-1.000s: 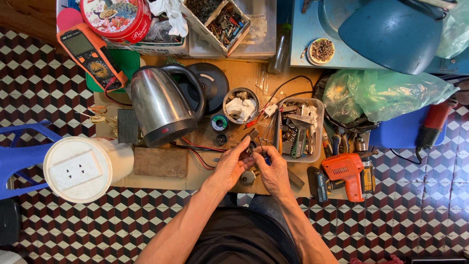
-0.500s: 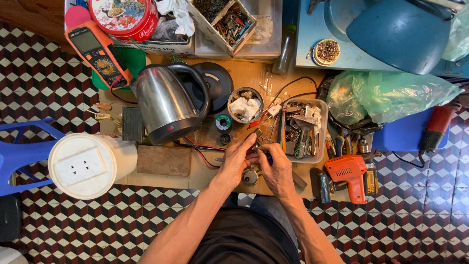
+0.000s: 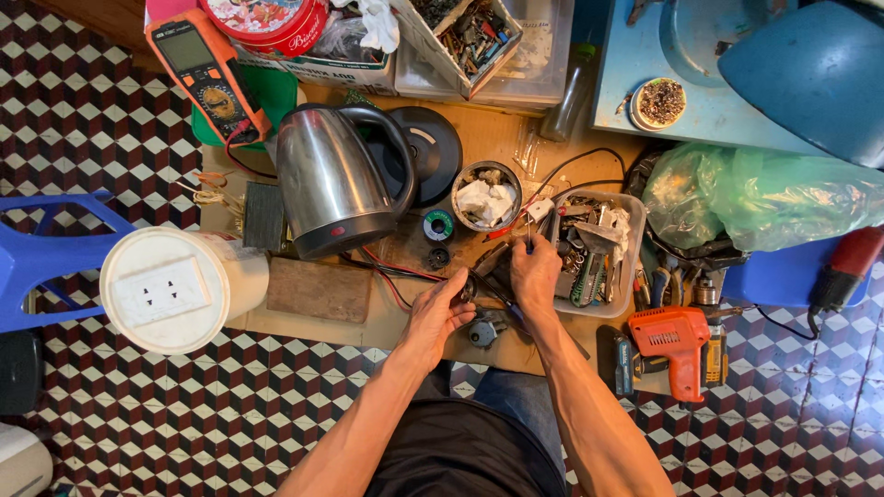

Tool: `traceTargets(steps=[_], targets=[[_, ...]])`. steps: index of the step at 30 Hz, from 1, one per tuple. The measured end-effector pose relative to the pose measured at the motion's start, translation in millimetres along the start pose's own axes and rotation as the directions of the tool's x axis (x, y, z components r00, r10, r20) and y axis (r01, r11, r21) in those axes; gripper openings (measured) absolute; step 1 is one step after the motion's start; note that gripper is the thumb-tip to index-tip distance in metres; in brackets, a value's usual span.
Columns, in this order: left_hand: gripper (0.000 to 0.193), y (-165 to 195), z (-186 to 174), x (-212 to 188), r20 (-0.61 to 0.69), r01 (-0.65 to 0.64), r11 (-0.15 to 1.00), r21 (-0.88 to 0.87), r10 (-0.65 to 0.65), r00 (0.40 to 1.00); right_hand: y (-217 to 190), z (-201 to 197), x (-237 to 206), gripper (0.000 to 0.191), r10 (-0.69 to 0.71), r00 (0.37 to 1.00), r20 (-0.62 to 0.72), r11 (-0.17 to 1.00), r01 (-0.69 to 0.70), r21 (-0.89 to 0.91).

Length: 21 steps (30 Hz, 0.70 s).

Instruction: The person works at a cluttered workbench handling small electronic components, picking and positioning parts with tweezers over a circuit board. They then hold an orange hot-air tool aimed at a small dish of components while steadying a part with the other hand.

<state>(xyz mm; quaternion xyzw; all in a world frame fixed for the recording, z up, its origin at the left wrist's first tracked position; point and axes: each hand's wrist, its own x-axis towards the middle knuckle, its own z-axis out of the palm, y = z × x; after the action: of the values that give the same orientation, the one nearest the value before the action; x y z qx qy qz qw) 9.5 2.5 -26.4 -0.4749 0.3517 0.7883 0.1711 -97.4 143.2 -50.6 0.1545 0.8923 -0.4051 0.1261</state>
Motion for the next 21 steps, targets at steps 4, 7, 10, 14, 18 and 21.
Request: traceTargets(steps=[4, 7, 10, 14, 18, 21], targets=[[0.054, 1.2, -6.4, -2.3, -0.03, 0.014, 1.0, -0.025, -0.015, 0.999, -0.8, 5.3, -1.8, 0.026, -0.113, 0.993, -0.046, 0.992, 0.11, -0.055], [0.054, 1.0, -8.5, -1.7, -0.033, 0.03, 0.999, -0.033, -0.031, 0.999, 3.2, 1.7, -7.1, 0.023, -0.118, 0.991, -0.066, 0.993, 0.119, 0.022], [0.052, 2.3, -9.6, -0.7, 0.013, 0.018, 0.998, -0.062, -0.017, 1.0, 6.7, -12.6, -21.7, 0.024, 0.018, 0.999, -0.04, 0.989, -0.012, 0.145], [0.045, 8.4, -9.6, -3.3, 0.063, 0.007, 0.996, -0.09, -0.001, 0.998, 12.8, -42.9, -51.3, 0.024, 0.175, 0.984, 0.031, 0.911, -0.173, 0.375], [0.039, 13.1, 5.1, -10.4, 0.144, 0.022, 0.992, -0.124, -0.004, 0.99, 11.3, -69.3, -74.9, 0.02, 0.212, 0.972, 0.104, 0.803, -0.233, 0.548], [0.037, 14.7, 26.2, -18.9, 0.285, 0.05, 0.987, -0.154, -0.004, 0.959, 4.1, -86.4, -90.8, 0.018, 0.165, 0.974, 0.153, 0.772, -0.224, 0.594]])
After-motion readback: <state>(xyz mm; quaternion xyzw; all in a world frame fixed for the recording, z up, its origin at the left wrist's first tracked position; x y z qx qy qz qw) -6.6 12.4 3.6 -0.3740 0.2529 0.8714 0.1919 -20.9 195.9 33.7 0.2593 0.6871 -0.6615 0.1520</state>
